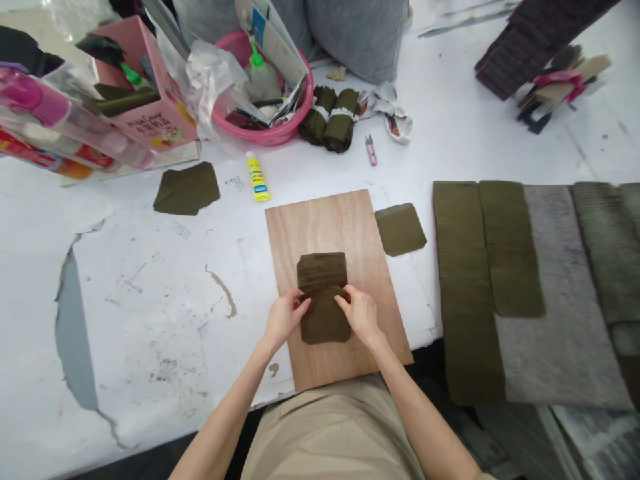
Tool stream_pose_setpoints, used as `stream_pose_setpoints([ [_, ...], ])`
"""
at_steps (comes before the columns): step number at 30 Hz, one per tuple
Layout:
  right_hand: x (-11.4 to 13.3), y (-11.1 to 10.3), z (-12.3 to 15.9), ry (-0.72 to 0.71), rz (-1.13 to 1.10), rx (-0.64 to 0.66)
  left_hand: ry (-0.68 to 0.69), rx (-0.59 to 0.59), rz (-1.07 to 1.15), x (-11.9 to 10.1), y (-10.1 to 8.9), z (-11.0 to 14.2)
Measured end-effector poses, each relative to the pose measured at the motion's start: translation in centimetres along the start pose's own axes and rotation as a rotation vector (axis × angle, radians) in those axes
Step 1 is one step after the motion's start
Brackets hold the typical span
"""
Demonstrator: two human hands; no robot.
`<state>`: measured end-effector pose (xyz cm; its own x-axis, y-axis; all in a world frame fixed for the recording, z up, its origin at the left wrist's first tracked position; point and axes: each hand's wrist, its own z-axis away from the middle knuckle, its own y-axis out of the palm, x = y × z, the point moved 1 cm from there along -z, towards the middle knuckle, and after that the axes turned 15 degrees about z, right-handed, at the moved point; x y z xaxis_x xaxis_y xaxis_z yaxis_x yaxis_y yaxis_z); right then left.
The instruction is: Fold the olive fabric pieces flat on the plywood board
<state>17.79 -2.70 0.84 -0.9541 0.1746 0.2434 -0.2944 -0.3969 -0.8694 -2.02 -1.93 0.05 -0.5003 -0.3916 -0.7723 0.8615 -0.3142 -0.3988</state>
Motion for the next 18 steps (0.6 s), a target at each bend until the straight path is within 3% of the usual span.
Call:
stream_pose_setpoints([
  [18,-0.11,-0.08,-0.16,-0.007,-0.012,0.022,-0.101,0.004,-0.019,0.78,0.2,0.69],
])
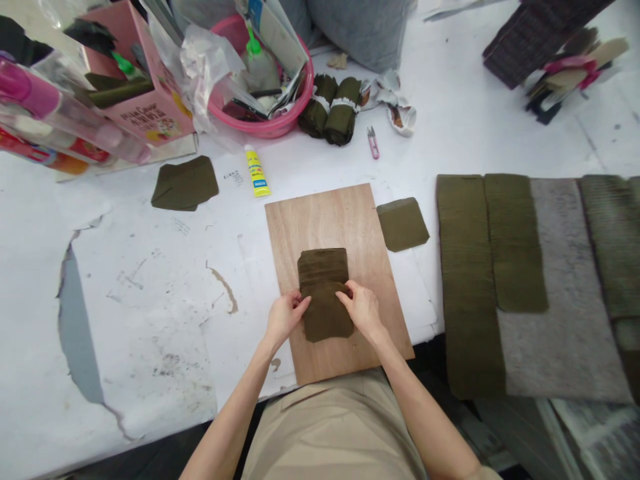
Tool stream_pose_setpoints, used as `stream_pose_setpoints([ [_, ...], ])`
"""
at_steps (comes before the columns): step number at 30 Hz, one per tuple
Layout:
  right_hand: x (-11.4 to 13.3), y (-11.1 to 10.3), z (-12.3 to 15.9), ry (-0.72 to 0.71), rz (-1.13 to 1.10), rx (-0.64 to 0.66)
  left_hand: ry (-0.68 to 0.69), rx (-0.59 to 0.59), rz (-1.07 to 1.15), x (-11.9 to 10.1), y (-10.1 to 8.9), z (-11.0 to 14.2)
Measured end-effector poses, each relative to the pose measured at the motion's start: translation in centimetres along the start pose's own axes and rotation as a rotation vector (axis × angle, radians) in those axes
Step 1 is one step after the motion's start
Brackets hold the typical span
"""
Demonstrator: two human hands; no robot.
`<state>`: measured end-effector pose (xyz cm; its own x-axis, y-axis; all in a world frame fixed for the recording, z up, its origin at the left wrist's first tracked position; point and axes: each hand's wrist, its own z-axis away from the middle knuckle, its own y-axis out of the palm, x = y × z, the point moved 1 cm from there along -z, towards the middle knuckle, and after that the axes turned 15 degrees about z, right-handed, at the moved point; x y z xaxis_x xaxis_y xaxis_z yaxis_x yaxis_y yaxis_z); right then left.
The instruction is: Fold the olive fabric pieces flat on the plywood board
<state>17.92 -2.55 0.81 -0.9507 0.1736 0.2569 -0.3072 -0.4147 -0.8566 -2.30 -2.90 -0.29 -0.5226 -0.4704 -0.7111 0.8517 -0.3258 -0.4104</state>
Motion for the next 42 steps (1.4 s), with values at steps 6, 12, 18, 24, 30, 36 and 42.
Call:
stream_pose_setpoints([
  [6,0.21,-0.61,0.33,-0.004,0.078,0.009,0.022,-0.009,-0.03,0.15,0.04,0.04],
  [12,0.41,-0.66,0.53,0.03,0.159,0.003,0.018,-0.034,-0.086,0.01,0.15,0.12],
  [18,0.39,-0.69,0.58,0.051,0.115,-0.018,0.012,-0.034,-0.083,0.01,0.2,0.16],
  [24,0.09,-0.37,0.56,0.048,0.092,-0.04,0.006,-0.051,-0.091,-0.02,0.27,0.21],
  [30,0.0,-0.13,0.53,0.053,0.086,-0.035,-0.024,-0.059,-0.078,-0.49,0.18,0.39],
  [36,0.19,-0.19,0.52,0.069,0.078,-0.046,-0.023,-0.062,-0.087,-0.63,0.19,0.44],
  [42,0.02,-0.06,0.47,0.078,0.056,-0.081,-0.012,-0.071,-0.093,-0.22,0.32,0.33],
])
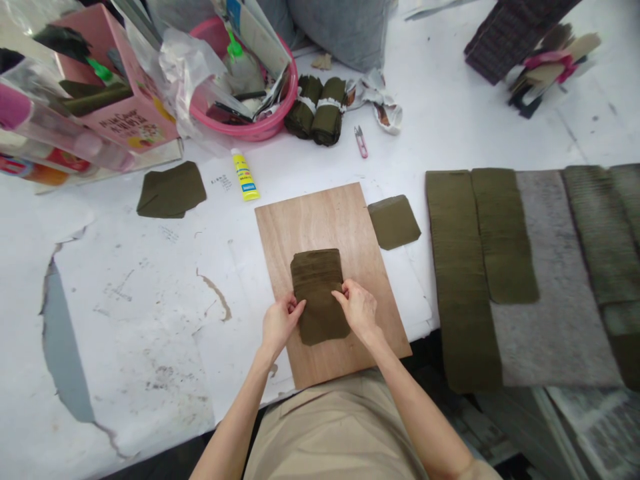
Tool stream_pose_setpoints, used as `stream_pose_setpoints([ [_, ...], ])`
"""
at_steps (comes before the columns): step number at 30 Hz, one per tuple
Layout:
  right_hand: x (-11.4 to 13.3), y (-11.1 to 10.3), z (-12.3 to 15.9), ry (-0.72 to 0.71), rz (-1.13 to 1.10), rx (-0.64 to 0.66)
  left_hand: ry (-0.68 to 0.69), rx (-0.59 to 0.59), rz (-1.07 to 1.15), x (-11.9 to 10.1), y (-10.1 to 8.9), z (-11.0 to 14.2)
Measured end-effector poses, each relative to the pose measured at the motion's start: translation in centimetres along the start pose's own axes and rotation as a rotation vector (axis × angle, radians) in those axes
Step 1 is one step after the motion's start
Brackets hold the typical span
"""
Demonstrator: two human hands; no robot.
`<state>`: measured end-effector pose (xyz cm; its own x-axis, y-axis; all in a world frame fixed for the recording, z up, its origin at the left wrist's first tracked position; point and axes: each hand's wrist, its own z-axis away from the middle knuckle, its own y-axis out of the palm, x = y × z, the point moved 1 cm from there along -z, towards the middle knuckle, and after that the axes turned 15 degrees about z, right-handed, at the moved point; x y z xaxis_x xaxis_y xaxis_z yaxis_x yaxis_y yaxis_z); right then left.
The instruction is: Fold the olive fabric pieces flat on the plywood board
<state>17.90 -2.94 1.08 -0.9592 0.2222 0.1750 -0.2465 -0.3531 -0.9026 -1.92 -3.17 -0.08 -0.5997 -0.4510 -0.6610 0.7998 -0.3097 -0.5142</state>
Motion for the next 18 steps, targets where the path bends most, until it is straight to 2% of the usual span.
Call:
stream_pose_setpoints([
  [6,-0.3,0.21,-0.06,-0.015,-0.02,0.004,-0.027,0.009,0.0,0.16,0.06,-0.05],
  [10,-0.16,-0.16,0.02,-0.014,-0.063,-0.06,-0.026,0.007,-0.006,0.06,0.05,-0.05],
  [13,-0.03,-0.48,-0.01,-0.07,-0.123,-0.114,-0.026,0.001,-0.014,0.02,0.07,-0.04],
  [18,-0.16,-0.53,-0.44,-0.123,-0.157,-0.103,-0.021,-0.008,-0.037,-0.09,0.09,0.11],
])
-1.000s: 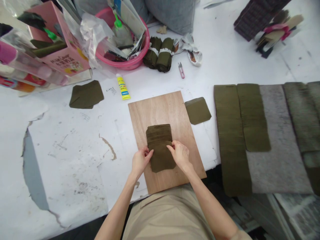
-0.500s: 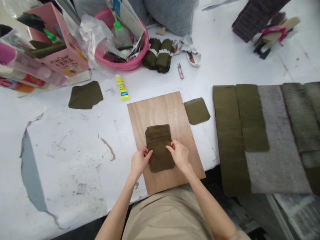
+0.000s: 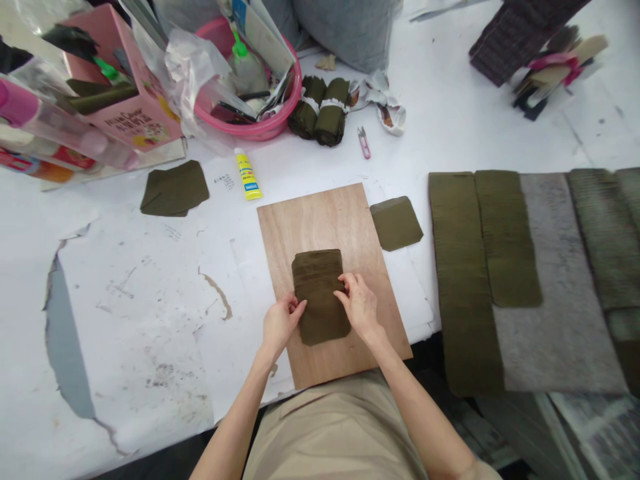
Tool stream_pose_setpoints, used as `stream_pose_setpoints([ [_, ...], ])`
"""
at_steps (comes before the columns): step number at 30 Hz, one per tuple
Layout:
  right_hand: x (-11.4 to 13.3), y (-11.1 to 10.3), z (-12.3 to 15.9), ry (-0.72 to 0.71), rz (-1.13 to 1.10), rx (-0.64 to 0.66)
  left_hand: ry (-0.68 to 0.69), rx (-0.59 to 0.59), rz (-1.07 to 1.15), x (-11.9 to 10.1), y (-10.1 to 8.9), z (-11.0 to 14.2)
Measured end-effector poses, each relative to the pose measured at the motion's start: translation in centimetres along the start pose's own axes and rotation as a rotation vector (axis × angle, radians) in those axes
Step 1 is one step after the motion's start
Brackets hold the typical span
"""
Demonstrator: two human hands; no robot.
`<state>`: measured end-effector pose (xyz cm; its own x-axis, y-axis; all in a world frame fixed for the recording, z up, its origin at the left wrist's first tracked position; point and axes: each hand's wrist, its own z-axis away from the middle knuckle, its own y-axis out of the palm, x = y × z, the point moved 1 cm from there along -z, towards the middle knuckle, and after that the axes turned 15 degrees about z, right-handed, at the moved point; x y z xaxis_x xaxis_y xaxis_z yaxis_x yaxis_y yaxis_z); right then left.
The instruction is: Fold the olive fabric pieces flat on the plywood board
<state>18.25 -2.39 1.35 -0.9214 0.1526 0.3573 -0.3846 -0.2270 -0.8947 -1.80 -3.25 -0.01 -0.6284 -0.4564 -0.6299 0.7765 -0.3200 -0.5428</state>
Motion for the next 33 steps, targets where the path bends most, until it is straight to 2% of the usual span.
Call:
stream_pose_setpoints([
  [8,-0.5,0.3,-1.0,0.004,0.019,0.06,0.018,-0.023,-0.104,-0.8,-0.3,0.4],
  [12,-0.5,0.0,-1.4,-0.05,0.054,0.119,0.063,-0.08,-0.174,-1.2,-0.4,0.6],
  [16,-0.4,-0.4,-0.7,-0.178,0.057,0.07,0.318,-0.158,-0.283,-2.0,-0.5,0.5],
  [19,-0.6,-0.3,0.3,-0.251,0.018,0.023,0.517,-0.103,-0.351,-2.6,-0.6,0.1],
  [22,-1.1,0.1,1.1,-0.24,-0.079,0.022,0.625,-0.008,-0.414,-3.0,-0.9,-0.5],
  [28,-1.1,0.4,1.4,-0.103,-0.191,0.06,0.585,0.162,-0.417,-3.1,-1.5,-1.2],
  [33,-0.4,0.4,1.2,0.013,-0.09,0.076,0.362,0.125,-0.293,-2.7,-1.5,-1.0],
])
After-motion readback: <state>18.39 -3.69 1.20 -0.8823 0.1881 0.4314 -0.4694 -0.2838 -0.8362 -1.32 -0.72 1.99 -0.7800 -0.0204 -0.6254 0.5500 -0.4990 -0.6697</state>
